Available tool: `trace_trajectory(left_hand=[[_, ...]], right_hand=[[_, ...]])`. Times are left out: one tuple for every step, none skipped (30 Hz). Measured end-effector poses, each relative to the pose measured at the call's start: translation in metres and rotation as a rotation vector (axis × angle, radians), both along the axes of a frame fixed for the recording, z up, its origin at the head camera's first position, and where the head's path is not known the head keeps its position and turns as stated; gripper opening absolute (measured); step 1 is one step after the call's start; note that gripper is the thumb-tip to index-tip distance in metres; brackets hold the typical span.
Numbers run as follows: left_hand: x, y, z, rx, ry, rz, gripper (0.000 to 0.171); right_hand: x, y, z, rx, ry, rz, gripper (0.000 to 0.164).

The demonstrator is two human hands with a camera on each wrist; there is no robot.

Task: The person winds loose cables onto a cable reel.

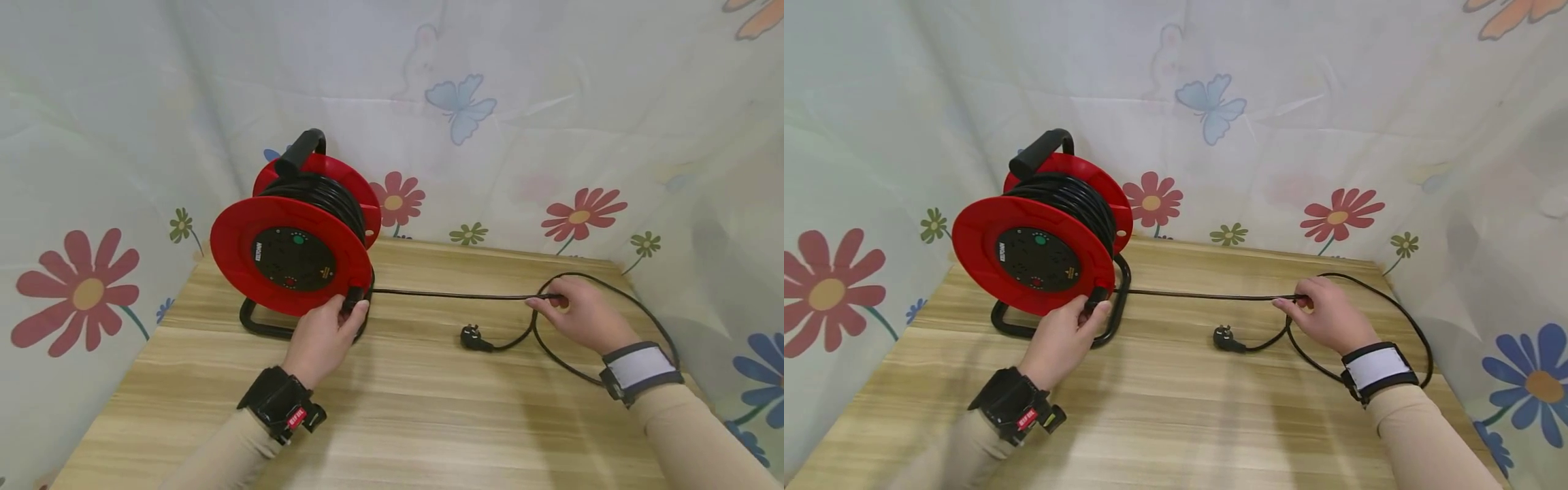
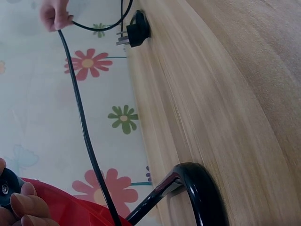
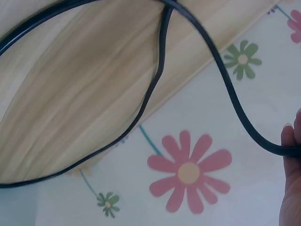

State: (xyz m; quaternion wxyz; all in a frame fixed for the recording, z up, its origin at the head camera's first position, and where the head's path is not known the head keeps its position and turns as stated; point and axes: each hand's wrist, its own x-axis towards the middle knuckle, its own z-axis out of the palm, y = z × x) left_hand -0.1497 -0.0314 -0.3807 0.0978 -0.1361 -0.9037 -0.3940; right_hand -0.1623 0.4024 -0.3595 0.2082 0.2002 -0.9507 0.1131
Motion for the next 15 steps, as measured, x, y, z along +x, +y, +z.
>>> trace_trajectory(left_hand=[[0.000, 0.000, 0.000, 0.001, 0.001, 0.000, 0.041], [-0.001, 0.000, -0.001, 0.002, 0.003, 0.000, 0.041], [-0.001, 0.000, -0.001, 0.004, 0.003, -0.001, 0.041], [-0.001, 0.000, -0.001, 0.007, 0.005, -0.001, 0.040], [-0.002, 0.000, -0.002, 0.009, 0.005, -0.001, 0.040], [-0.002, 0.000, -0.002, 0.012, 0.006, -0.001, 0.040], [-0.002, 0.000, -0.002, 0.015, 0.005, -0.001, 0.039], [-0.002, 0.000, -0.001, 0.017, 0.003, -0.002, 0.039], [-0.002, 0.000, -0.001, 0.017, 0.001, -0.001, 0.039], [-0.002, 0.000, -0.001, 0.016, -0.002, -0.001, 0.039], [-0.002, 0.000, 0.000, 0.015, -0.006, -0.003, 0.039], [-0.002, 0.000, 0.001, 0.016, -0.011, -0.004, 0.039], [-0.002, -0.001, 0.001, 0.014, -0.013, -0.004, 0.040], [-0.001, -0.001, 0.001, 0.014, -0.014, -0.004, 0.040], [-0.002, -0.002, 0.000, 0.014, -0.015, -0.005, 0.040]], right_hand=[[0.002, 0.003, 0.002, 0.001, 0.007, -0.012, 0.034], [0.003, 0.006, 0.004, 0.000, 0.012, -0.028, 0.036], [0.005, 0.009, 0.005, -0.006, 0.013, -0.042, 0.037], [0.006, 0.011, 0.006, -0.011, 0.012, -0.056, 0.039], [0.008, 0.013, 0.007, -0.021, 0.007, -0.070, 0.041], [0.008, 0.015, 0.007, -0.034, -0.001, -0.081, 0.042], [0.009, 0.016, 0.007, -0.051, -0.015, -0.093, 0.042], [0.008, 0.017, 0.008, -0.070, -0.031, -0.098, 0.042], [0.008, 0.018, 0.007, -0.086, -0.046, -0.103, 0.041], [0.008, 0.019, 0.007, -0.101, -0.065, -0.111, 0.038], [0.008, 0.021, 0.007, -0.114, -0.077, -0.118, 0.035], [0.008, 0.022, 0.007, -0.123, -0.084, -0.127, 0.031], [0.008, 0.024, 0.006, -0.127, -0.092, -0.136, 0.028], [0.008, 0.026, 0.005, -0.129, -0.102, -0.135, 0.026], [0.008, 0.029, 0.004, -0.124, -0.105, -0.134, 0.024]])
